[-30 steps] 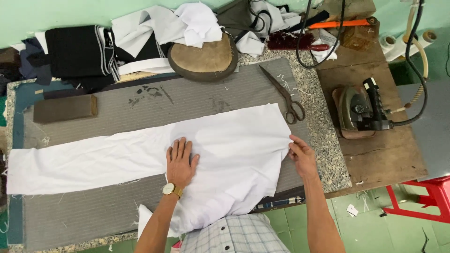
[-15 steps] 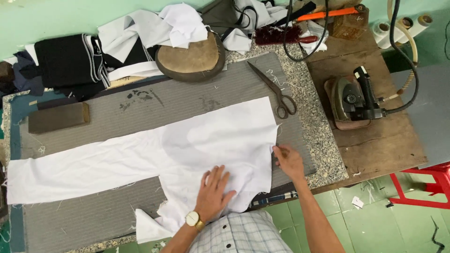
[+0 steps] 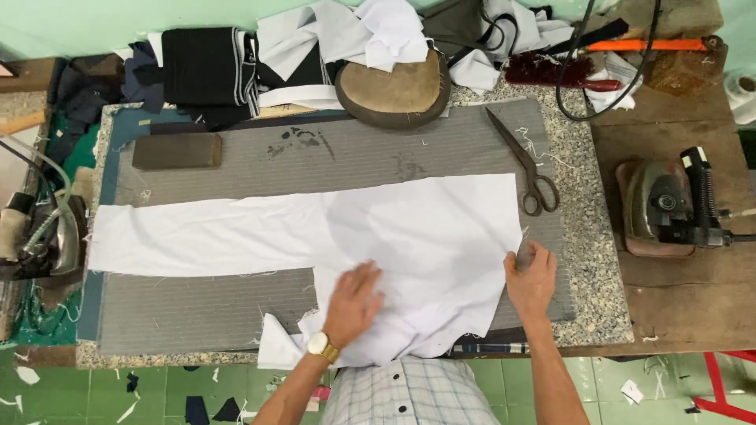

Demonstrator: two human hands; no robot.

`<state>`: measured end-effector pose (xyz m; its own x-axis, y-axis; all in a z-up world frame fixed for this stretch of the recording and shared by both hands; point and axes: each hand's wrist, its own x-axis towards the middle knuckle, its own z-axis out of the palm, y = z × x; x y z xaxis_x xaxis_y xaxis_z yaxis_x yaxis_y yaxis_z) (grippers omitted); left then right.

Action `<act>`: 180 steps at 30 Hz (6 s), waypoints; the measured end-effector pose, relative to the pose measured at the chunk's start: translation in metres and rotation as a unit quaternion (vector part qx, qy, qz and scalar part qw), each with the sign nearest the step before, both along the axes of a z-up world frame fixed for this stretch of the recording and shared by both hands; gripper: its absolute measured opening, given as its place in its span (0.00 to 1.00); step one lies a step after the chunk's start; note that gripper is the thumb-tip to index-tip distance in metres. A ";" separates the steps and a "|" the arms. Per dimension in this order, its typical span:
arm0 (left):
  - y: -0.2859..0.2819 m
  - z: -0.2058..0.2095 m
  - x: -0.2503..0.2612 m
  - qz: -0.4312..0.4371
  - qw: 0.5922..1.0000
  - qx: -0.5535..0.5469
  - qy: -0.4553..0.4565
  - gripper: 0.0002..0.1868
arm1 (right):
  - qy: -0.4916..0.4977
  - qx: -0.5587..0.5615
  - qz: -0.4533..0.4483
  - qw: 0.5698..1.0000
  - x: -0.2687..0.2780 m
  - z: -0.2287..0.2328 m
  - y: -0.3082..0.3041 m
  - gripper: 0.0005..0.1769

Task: The person irons a large white fabric piece on a work table using a steam iron. They then use scissors to trim the edges of the fabric, fold it, and iron it again to smooth the folds.

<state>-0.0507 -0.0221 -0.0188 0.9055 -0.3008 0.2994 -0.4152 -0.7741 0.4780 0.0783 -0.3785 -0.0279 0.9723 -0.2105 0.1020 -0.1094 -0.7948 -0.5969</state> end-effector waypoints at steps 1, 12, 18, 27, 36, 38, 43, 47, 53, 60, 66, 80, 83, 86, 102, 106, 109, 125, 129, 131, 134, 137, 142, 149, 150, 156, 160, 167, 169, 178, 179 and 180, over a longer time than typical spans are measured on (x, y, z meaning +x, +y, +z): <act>0.026 -0.012 0.002 0.124 0.992 0.030 0.004 0.26 | -0.063 -0.005 0.047 0.997 0.005 0.003 0.006 0.24; 0.259 -0.022 -0.002 0.507 0.857 0.066 0.057 0.36 | -0.004 -0.001 0.193 0.981 0.076 0.014 0.101 0.38; 0.339 -0.022 -0.018 0.544 0.825 0.129 0.079 0.33 | 0.088 -0.204 0.170 0.960 0.103 -0.046 0.096 0.48; 0.428 -0.018 -0.009 0.549 0.821 0.142 0.067 0.32 | 0.072 -0.210 0.147 0.964 0.106 -0.027 0.117 0.50; 0.446 -0.042 -0.002 0.494 0.840 0.130 0.181 0.38 | 0.174 -0.300 0.132 0.928 0.118 -0.046 0.106 0.53; 0.444 -0.049 -0.002 0.495 0.843 0.140 0.159 0.39 | 0.175 -0.314 0.124 0.925 0.114 -0.043 0.109 0.51; 0.323 -0.018 0.037 0.410 0.896 0.163 0.039 0.35 | -0.056 -0.264 0.232 0.935 0.061 -0.039 0.182 0.39; 0.207 -0.027 0.062 0.294 0.945 0.141 0.023 0.34 | 0.016 -0.187 0.357 0.915 0.016 -0.036 0.234 0.39; 0.173 -0.033 0.064 0.286 0.941 0.163 0.073 0.35 | -0.081 -0.265 0.242 0.930 0.056 -0.039 0.121 0.35; 0.170 -0.039 0.064 0.288 0.934 0.195 0.088 0.37 | -0.153 -0.204 0.038 0.966 0.101 -0.043 0.001 0.30; 0.168 -0.043 0.063 0.293 0.930 0.200 0.097 0.38 | -0.141 -0.191 0.175 0.955 0.116 -0.029 -0.014 0.33; 0.173 -0.046 0.066 0.297 0.920 0.228 0.115 0.38 | -0.006 -0.337 0.294 0.894 0.149 -0.026 -0.063 0.48; 0.171 -0.043 0.066 0.296 0.922 0.222 0.116 0.37 | -0.201 -0.310 0.192 0.909 0.134 -0.050 -0.073 0.25; 0.171 -0.045 0.066 0.299 0.920 0.220 0.121 0.37 | -0.006 -0.270 0.080 0.959 0.070 -0.040 -0.052 0.30; 0.171 -0.045 0.066 0.294 0.925 0.196 0.141 0.39 | 0.286 0.536 -0.094 0.789 0.039 0.003 -0.003 0.17; 0.171 -0.045 0.065 0.298 0.926 0.191 0.135 0.38 | 0.267 0.586 -0.040 0.764 0.045 -0.015 -0.021 0.18; 0.171 -0.048 0.065 0.299 0.926 0.193 0.127 0.38 | 0.257 0.532 -0.042 0.805 0.044 0.023 -0.021 0.25; 0.170 -0.045 0.066 0.294 0.926 0.204 0.121 0.39 | 0.070 0.019 -0.013 0.997 0.017 -0.037 -0.043 0.24; 0.172 -0.047 0.067 0.289 0.928 0.205 0.118 0.39 | 0.032 -0.029 -0.001 0.999 0.035 -0.014 -0.057 0.25; 0.172 -0.050 0.066 0.293 0.924 0.214 0.125 0.39 | -0.071 -0.137 0.044 0.987 0.058 0.018 -0.074 0.22; 0.171 -0.054 0.064 0.296 0.918 0.238 0.118 0.39 | -0.100 -0.281 -0.003 0.954 0.104 0.043 -0.123 0.30; 0.148 -0.019 0.065 0.323 0.912 0.254 0.016 0.37 | 0.011 -0.264 -0.035 0.964 0.151 0.051 -0.183 0.47; 0.125 -0.029 0.035 0.444 0.871 0.211 -0.002 0.36 | 0.107 -0.421 -0.050 0.899 0.213 0.016 -0.269 0.47; 0.135 -0.029 0.002 0.495 0.853 0.155 0.057 0.38 | 0.102 -0.035 0.064 0.992 0.245 0.032 -0.267 0.18; 0.137 -0.034 0.000 0.507 0.846 0.151 0.058 0.38 | 0.098 -0.038 0.078 0.991 0.250 0.023 -0.272 0.18; 0.142 -0.037 -0.002 0.479 0.858 0.158 0.096 0.38 | 0.258 0.011 -0.056 0.964 0.281 -0.020 -0.373 0.21; 0.140 -0.037 0.002 0.484 0.857 0.148 0.097 0.38 | 0.326 0.039 -0.152 0.932 0.229 -0.037 -0.374 0.45; 0.141 -0.040 -0.001 0.487 0.862 0.123 0.073 0.39 | 0.241 -0.203 -0.007 0.949 0.139 0.083 -0.178 0.47; 0.141 -0.038 -0.001 0.484 0.864 0.120 0.068 0.39 | 0.271 -0.183 0.031 0.945 0.120 0.134 -0.084 0.46; 0.169 -0.027 -0.009 0.462 0.865 0.108 0.167 0.38 | 0.275 -0.168 0.258 0.911 0.066 0.158 0.248 0.40; 0.180 -0.028 -0.011 0.449 0.877 0.108 0.132 0.35 | 0.279 -0.156 0.307 0.897 0.057 0.166 0.288 0.39; 0.207 -0.026 -0.015 0.444 0.879 0.106 0.135 0.35 | 0.282 -0.157 0.302 0.897 0.046 0.165 0.319 0.39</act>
<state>-0.0657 0.1849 -0.0448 0.8408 0.5381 0.0595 0.5051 -0.8192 0.2716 0.1243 -0.0593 0.1372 0.8149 0.3244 -0.4802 0.1828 -0.9302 -0.3183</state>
